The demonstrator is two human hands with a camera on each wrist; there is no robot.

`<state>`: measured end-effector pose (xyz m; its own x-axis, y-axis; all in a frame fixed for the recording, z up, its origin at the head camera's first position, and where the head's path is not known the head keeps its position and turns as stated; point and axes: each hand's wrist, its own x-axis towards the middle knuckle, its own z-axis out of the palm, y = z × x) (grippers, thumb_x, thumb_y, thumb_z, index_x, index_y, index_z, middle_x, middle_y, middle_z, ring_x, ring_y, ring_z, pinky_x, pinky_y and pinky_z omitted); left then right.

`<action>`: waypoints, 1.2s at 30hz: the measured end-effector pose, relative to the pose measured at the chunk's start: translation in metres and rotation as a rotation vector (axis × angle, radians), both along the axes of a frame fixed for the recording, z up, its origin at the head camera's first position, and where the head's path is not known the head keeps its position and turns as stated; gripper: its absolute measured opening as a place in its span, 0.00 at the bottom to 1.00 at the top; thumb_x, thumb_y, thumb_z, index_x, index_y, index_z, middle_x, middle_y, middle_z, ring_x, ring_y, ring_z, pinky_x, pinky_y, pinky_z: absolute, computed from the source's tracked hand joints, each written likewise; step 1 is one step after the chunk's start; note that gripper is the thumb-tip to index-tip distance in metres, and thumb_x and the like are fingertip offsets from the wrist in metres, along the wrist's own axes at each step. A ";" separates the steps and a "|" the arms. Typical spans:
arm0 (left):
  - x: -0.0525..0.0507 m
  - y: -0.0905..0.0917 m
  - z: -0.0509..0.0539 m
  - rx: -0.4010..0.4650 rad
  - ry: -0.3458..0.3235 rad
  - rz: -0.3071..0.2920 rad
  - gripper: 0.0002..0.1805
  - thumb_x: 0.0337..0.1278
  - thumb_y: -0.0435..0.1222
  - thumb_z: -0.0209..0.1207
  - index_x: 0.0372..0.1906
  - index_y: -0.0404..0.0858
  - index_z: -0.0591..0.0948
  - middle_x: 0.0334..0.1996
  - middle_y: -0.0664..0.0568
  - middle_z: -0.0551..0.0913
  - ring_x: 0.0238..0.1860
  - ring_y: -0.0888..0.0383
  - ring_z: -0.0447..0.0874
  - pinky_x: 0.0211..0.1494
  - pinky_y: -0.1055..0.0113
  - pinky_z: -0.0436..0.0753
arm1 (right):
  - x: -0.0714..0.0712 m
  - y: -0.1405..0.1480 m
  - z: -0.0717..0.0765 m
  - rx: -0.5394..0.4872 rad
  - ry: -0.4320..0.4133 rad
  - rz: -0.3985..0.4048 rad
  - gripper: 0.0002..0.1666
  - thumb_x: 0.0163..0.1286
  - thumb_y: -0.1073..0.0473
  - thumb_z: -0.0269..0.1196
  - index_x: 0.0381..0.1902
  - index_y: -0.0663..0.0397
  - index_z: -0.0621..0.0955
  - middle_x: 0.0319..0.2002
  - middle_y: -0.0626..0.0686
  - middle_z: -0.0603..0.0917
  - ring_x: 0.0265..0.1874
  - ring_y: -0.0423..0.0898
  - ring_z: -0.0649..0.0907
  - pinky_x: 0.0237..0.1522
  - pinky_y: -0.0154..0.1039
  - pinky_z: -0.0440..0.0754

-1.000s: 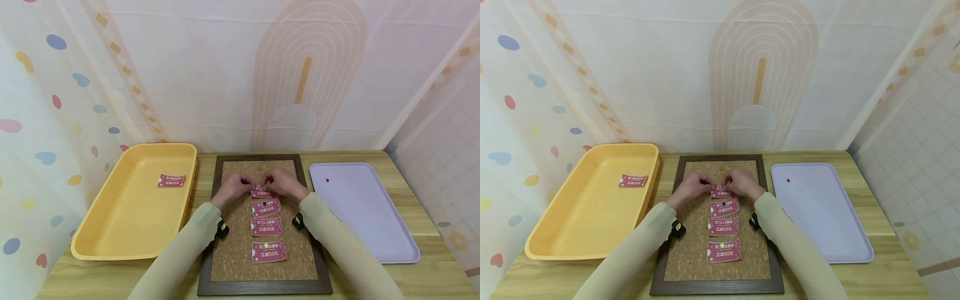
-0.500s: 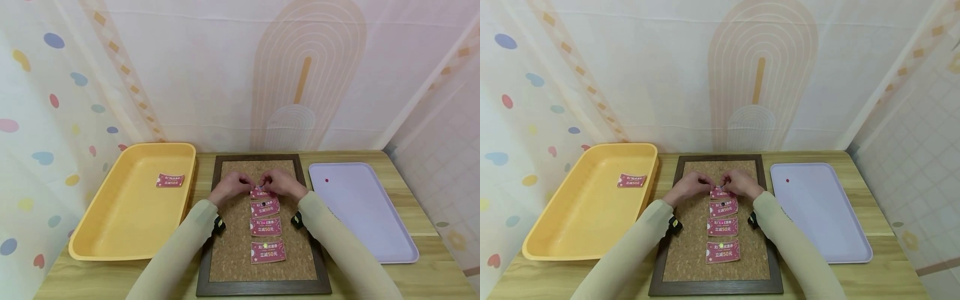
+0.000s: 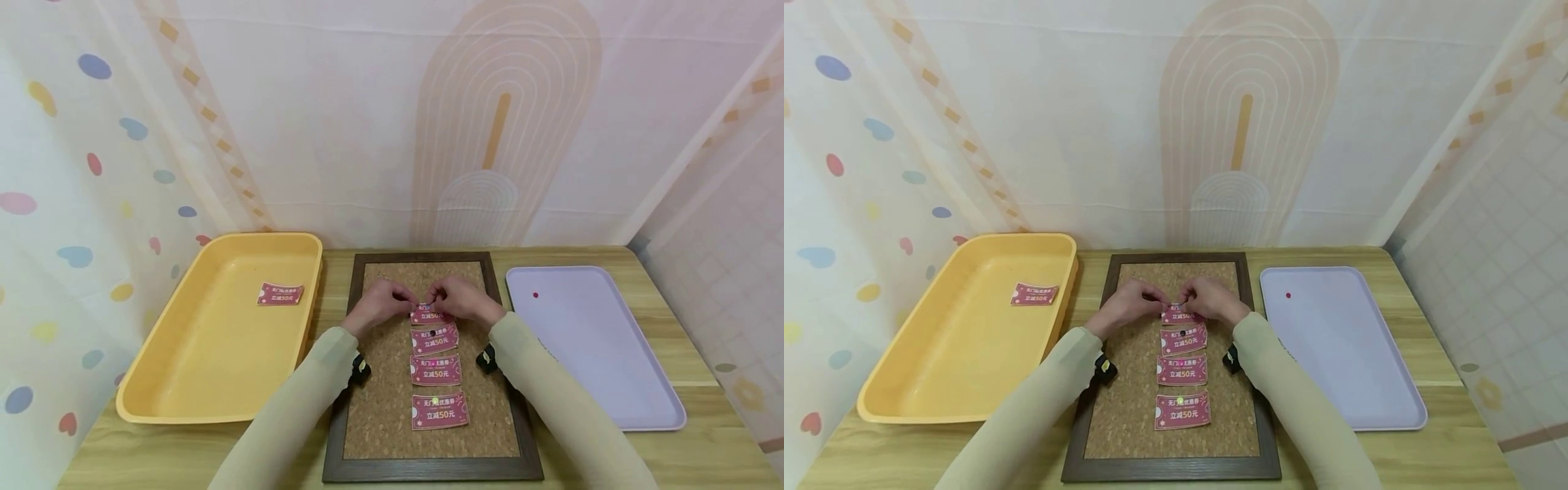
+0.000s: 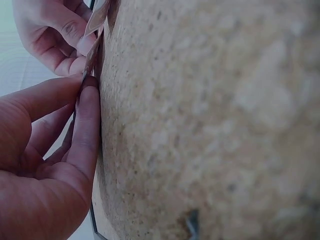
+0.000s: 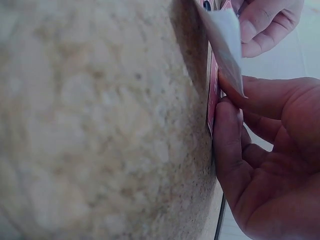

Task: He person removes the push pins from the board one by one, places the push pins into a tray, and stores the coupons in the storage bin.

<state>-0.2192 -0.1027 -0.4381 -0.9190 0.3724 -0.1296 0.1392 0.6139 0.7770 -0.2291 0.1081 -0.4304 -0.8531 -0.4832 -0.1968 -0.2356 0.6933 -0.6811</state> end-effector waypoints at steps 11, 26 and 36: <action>0.000 0.001 -0.001 0.002 -0.015 0.013 0.07 0.65 0.32 0.66 0.43 0.37 0.92 0.45 0.49 0.90 0.49 0.54 0.83 0.55 0.58 0.80 | -0.001 0.001 -0.002 -0.041 -0.030 0.003 0.02 0.73 0.66 0.66 0.38 0.58 0.85 0.27 0.49 0.80 0.24 0.41 0.77 0.29 0.34 0.74; 0.001 -0.001 -0.002 0.001 0.001 0.015 0.07 0.63 0.33 0.67 0.43 0.37 0.92 0.44 0.49 0.90 0.49 0.54 0.83 0.55 0.58 0.80 | 0.002 0.001 -0.001 -0.049 -0.016 0.011 0.03 0.73 0.67 0.65 0.37 0.58 0.84 0.27 0.49 0.80 0.23 0.41 0.77 0.28 0.34 0.75; 0.002 -0.003 -0.004 0.014 0.020 0.009 0.07 0.63 0.33 0.66 0.41 0.38 0.92 0.43 0.50 0.90 0.47 0.56 0.83 0.52 0.61 0.80 | 0.001 0.001 -0.005 -0.063 -0.019 0.020 0.03 0.73 0.67 0.64 0.37 0.57 0.83 0.27 0.49 0.79 0.24 0.41 0.76 0.29 0.34 0.75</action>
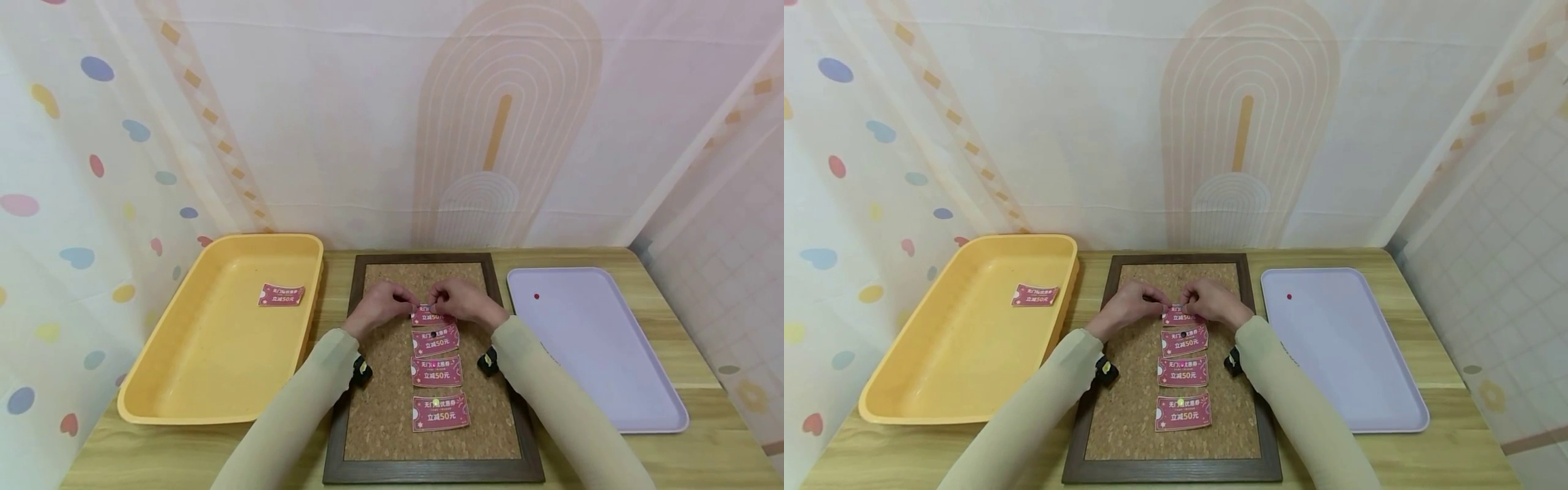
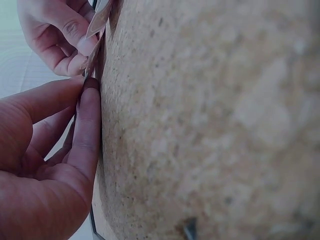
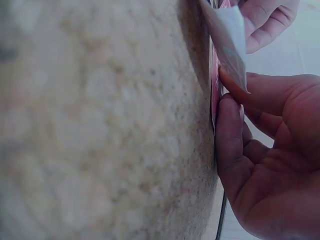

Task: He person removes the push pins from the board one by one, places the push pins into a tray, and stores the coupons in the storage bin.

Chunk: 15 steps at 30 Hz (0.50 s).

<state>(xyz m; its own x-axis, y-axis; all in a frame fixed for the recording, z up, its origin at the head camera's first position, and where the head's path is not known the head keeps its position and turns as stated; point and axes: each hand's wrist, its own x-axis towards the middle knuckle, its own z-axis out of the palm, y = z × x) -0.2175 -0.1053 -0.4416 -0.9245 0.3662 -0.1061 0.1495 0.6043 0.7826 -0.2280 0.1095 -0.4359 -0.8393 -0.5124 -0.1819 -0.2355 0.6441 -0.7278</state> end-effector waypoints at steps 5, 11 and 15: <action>0.000 0.000 0.001 -0.007 -0.002 0.003 0.07 0.64 0.33 0.66 0.41 0.38 0.92 0.43 0.50 0.90 0.46 0.56 0.83 0.52 0.61 0.80 | 0.000 0.000 0.001 -0.005 0.011 0.008 0.03 0.73 0.68 0.64 0.36 0.58 0.83 0.27 0.49 0.79 0.24 0.41 0.76 0.29 0.35 0.74; 0.000 0.001 0.000 -0.017 -0.009 0.007 0.07 0.64 0.33 0.66 0.42 0.38 0.92 0.43 0.50 0.90 0.47 0.56 0.83 0.53 0.60 0.80 | -0.001 0.000 0.001 -0.002 0.018 0.013 0.04 0.73 0.67 0.64 0.36 0.58 0.83 0.28 0.49 0.80 0.26 0.41 0.76 0.31 0.35 0.73; 0.001 0.000 0.001 -0.010 -0.019 0.018 0.07 0.63 0.33 0.66 0.42 0.38 0.92 0.44 0.51 0.90 0.47 0.56 0.83 0.53 0.60 0.80 | 0.000 0.000 0.002 -0.007 0.022 0.023 0.04 0.73 0.68 0.63 0.36 0.58 0.83 0.29 0.49 0.80 0.26 0.42 0.76 0.31 0.35 0.73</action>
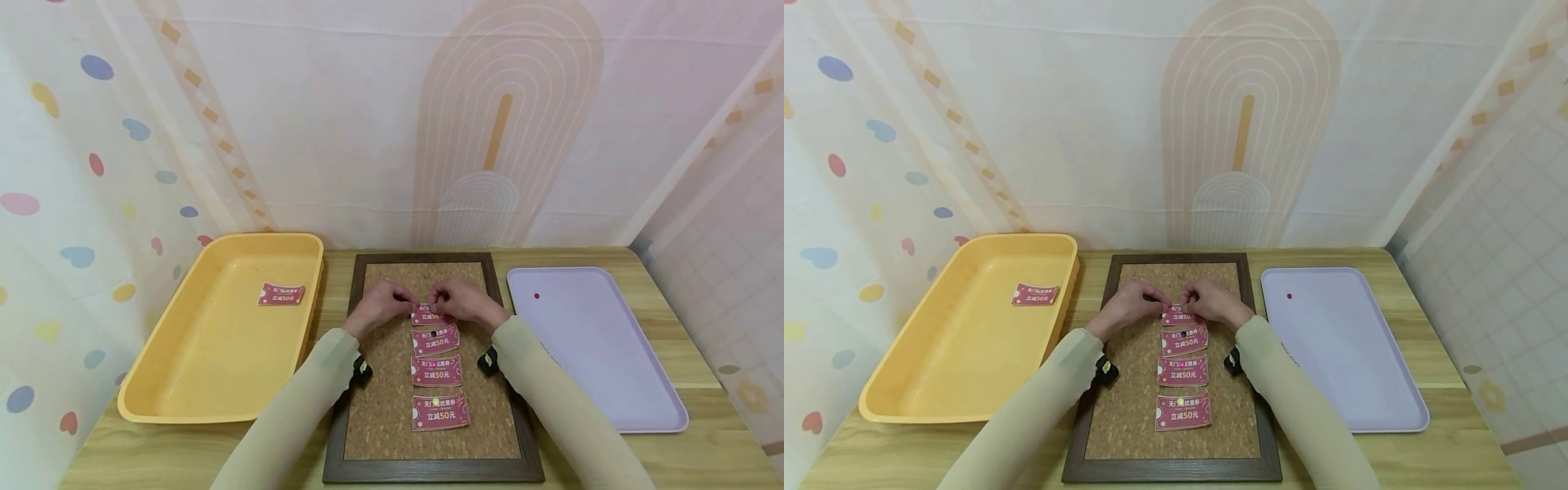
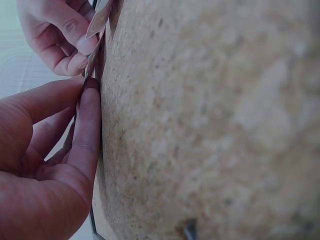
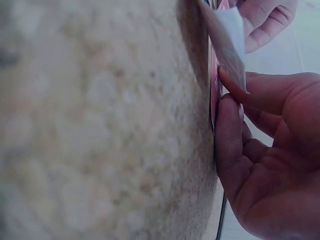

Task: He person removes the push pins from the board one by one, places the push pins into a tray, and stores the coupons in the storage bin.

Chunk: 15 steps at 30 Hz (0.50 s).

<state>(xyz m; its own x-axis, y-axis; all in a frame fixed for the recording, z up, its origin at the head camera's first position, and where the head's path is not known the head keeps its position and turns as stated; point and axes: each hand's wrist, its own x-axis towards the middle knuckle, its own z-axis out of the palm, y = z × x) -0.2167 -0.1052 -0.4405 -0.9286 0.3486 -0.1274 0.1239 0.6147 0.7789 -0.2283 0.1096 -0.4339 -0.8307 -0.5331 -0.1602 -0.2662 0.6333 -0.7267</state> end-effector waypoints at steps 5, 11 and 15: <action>0.001 0.001 0.000 -0.001 -0.002 0.010 0.07 0.63 0.34 0.66 0.42 0.39 0.92 0.43 0.51 0.90 0.47 0.56 0.83 0.54 0.59 0.80 | 0.000 0.000 0.001 0.025 0.018 0.011 0.04 0.73 0.67 0.63 0.35 0.57 0.83 0.29 0.49 0.80 0.26 0.41 0.76 0.31 0.35 0.73; 0.001 0.002 0.000 -0.012 0.004 0.013 0.07 0.64 0.35 0.67 0.41 0.40 0.92 0.43 0.52 0.90 0.48 0.55 0.84 0.55 0.58 0.80 | -0.001 0.002 0.000 0.047 0.043 0.033 0.05 0.72 0.66 0.62 0.34 0.55 0.82 0.27 0.47 0.79 0.25 0.41 0.75 0.31 0.35 0.73; 0.000 0.003 0.000 -0.012 0.004 0.015 0.06 0.64 0.35 0.67 0.41 0.41 0.92 0.42 0.52 0.90 0.47 0.55 0.84 0.55 0.58 0.80 | 0.000 0.004 0.001 0.036 0.045 0.046 0.05 0.73 0.66 0.62 0.35 0.56 0.82 0.27 0.47 0.79 0.26 0.41 0.75 0.31 0.36 0.73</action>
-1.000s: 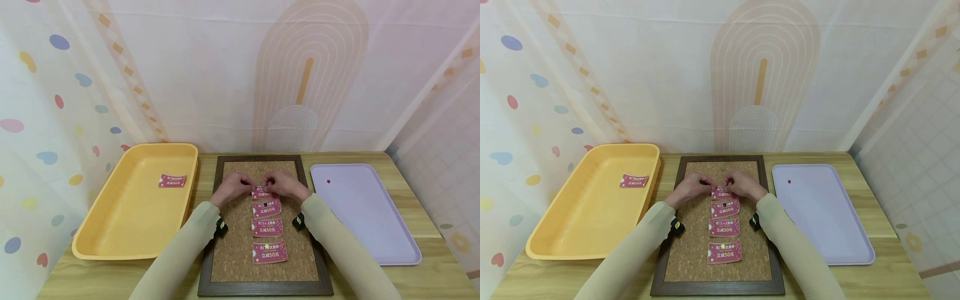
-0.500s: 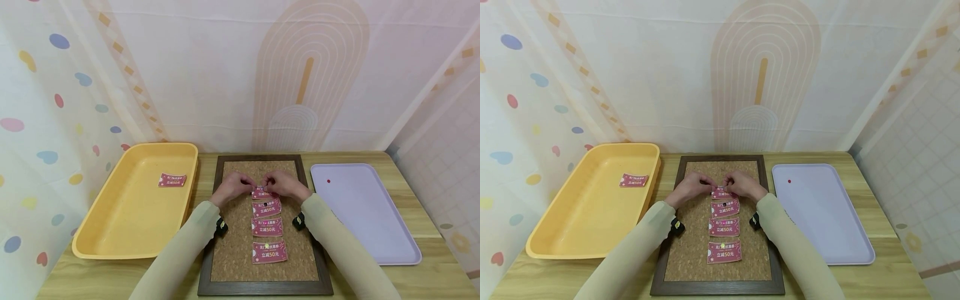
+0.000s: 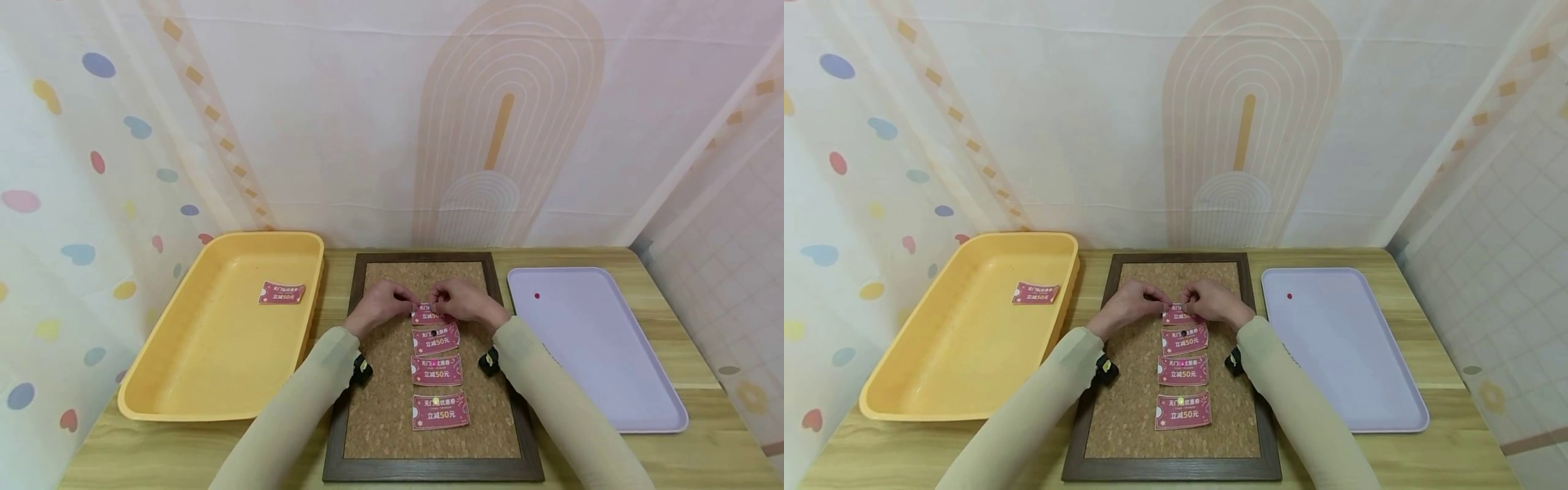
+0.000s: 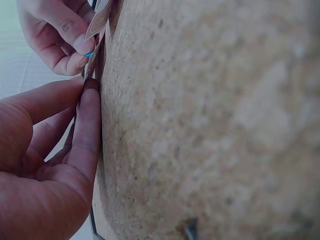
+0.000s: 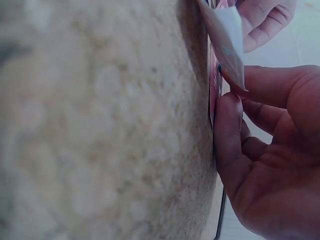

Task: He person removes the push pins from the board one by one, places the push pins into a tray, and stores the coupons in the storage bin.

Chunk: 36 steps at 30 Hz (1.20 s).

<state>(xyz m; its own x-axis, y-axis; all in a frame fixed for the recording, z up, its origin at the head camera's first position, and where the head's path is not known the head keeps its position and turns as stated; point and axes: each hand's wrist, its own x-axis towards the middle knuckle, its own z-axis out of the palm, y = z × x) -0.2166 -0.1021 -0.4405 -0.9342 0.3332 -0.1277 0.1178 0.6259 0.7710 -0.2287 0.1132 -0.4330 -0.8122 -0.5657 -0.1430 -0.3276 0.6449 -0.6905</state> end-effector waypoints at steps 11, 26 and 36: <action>-0.002 0.001 0.000 -0.001 -0.001 -0.004 0.07 0.64 0.35 0.66 0.42 0.40 0.92 0.44 0.52 0.90 0.49 0.54 0.84 0.57 0.57 0.80 | -0.002 0.003 -0.001 -0.033 -0.052 -0.016 0.05 0.74 0.64 0.61 0.37 0.58 0.83 0.29 0.48 0.79 0.28 0.42 0.75 0.33 0.36 0.73; 0.000 0.006 0.003 -0.046 0.032 -0.004 0.07 0.64 0.34 0.66 0.41 0.39 0.92 0.41 0.51 0.90 0.45 0.56 0.84 0.51 0.61 0.81 | 0.002 0.008 0.000 -0.094 -0.062 -0.046 0.05 0.75 0.67 0.59 0.38 0.61 0.81 0.31 0.51 0.80 0.29 0.43 0.76 0.33 0.37 0.74; 0.003 0.013 0.004 -0.102 0.056 0.038 0.06 0.66 0.34 0.66 0.39 0.39 0.91 0.38 0.51 0.90 0.39 0.57 0.82 0.40 0.66 0.78 | 0.008 0.008 0.000 -0.145 -0.059 -0.099 0.04 0.77 0.69 0.57 0.42 0.63 0.79 0.34 0.54 0.80 0.31 0.45 0.77 0.34 0.39 0.75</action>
<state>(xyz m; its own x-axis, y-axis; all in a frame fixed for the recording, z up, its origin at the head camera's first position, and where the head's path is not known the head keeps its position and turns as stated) -0.2138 -0.0889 -0.4366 -0.9525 0.2854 -0.1066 0.1335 0.7055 0.6960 -0.2203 0.1213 -0.4326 -0.8575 -0.5015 -0.1147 -0.2239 0.5646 -0.7944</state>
